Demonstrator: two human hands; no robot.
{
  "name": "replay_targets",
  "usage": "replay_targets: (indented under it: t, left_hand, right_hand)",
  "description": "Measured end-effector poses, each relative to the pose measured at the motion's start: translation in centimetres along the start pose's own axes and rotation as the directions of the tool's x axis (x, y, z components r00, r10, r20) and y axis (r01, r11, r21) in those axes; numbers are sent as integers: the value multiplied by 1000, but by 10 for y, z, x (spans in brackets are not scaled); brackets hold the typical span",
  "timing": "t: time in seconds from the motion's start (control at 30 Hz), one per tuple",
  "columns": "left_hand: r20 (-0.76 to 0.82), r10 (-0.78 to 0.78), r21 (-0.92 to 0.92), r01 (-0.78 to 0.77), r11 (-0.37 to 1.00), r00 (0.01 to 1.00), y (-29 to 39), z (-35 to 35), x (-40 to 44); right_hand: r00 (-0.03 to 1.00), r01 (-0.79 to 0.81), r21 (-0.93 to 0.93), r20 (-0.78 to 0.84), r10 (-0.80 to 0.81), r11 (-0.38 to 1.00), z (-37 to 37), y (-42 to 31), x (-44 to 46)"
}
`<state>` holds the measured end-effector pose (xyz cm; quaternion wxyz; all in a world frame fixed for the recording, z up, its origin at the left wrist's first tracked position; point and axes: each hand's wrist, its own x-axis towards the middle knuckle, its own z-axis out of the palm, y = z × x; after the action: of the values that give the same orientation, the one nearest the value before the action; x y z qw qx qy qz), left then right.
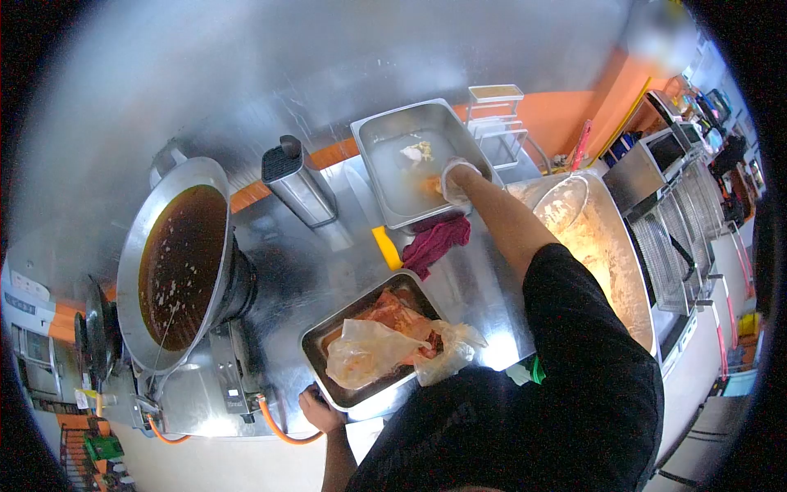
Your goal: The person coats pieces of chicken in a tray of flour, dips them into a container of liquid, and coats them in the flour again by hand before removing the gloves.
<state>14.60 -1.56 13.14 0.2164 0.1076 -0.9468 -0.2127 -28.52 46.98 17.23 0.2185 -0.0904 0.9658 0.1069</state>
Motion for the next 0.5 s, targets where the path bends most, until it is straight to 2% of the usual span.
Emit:
replay_targets:
  t: [0.1, 0.2, 0.3, 0.37, 0.43, 0.47, 0.5]
  left_hand:
    - [43, -60, -12, 61, 998, 997, 0, 0, 0]
    - [21, -75, -36, 76, 996, 997, -13, 10, -7]
    - [52, -106, 17, 105, 994, 993, -13, 9, -7]
    - [33, -86, -1, 86, 996, 996, -14, 9, -7]
    - [14, -79, -10, 79, 997, 997, -14, 10, -6]
    - [19, -82, -24, 82, 996, 996, -10, 9, -6]
    - [15, -69, -3, 69, 998, 998, -11, 10, -7]
  right_hand:
    - [996, 43, -69, -72, -48, 997, -3, 7, -3]
    - [978, 84, -65, -185, -95, 994, -24, 14, -22]
    - [998, -11, 13, -58, 12, 1000, -56, 11, -31]
    - [964, 69, 223, -264, -8, 972, -99, -11, -102]
    - [896, 123, 264, -444, 7, 957, -114, -22, -132]
    - [854, 118, 207, -520, 7, 971, -111, -18, -133]
    - [852, 89, 174, -523, 15, 981, -99, -2, -110]
